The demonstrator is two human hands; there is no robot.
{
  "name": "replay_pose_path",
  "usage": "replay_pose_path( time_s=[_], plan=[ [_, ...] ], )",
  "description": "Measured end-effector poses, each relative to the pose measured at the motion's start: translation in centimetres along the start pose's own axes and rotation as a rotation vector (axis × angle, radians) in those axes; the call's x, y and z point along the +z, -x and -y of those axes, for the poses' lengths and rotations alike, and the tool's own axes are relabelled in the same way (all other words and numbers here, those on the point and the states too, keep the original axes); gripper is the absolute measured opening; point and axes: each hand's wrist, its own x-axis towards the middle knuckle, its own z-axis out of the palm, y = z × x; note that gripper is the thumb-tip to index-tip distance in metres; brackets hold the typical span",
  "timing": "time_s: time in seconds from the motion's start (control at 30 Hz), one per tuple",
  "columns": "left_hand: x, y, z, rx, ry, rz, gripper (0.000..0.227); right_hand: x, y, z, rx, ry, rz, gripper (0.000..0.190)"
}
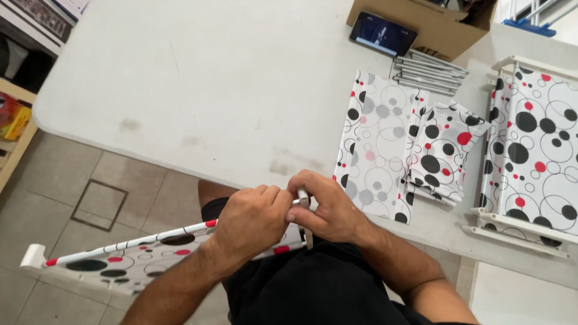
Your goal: The person is assembling a multi-tier fabric shelf by inserting metal rods into plastic joints and sliding fabric shelves onto the rods.
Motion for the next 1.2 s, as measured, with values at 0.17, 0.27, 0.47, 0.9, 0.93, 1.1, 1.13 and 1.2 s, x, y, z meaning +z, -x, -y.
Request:
replay_pose_path(
  time_s=[0.17,0.27,0.47,0.9,0.93,1.1,1.13,1.2],
  plan=[
    [-0.1,0.7,0.4,0.044,0.188,0.029,0.016,1.1,0.2,-0.4,0.062,-0.161,-0.086,0.037],
    [-0.6,0.9,0.5,0.13,0.202,0.043,0.012,1.5,-0.1,-0.2,-0.059,-0.343,-0.032,0.041],
    [-0.5,1.1,0.5,0.199,0.214,0.057,0.007,0.9,-0.3,1.4,-0.019,-0.222,-0.024,0.045],
    [-2.4,-0.3,1.2,0.132,0.055,-0.003,0.034,0.2,0.2,1.5,-0.155,-0.119,-0.3,0.054],
    [-2.6,-0.5,1.1,0.146,0.059,-0.035,0.039,-0.1,0.3,1.0,-0.095,-0.119,-0.229,0.053],
    [-4.7,-2.0,2.9,0.115,0.048,-0.133,0.028,-0.5,0.8,-0.3,0.059,-0.086,-0.079,0.117],
    [-5.2,-2.2,3.8,0.03,0.068,-0.122,0.031,-0.9,1.0,-0.4,0.075,0.016,0.01,0.074],
    [-5.4,-2.7,6.2,-0.054,0.077,-0.124,0.035,-1.2,1.4,-1.6,0.076,0.127,0.099,0.033]
  ],
)
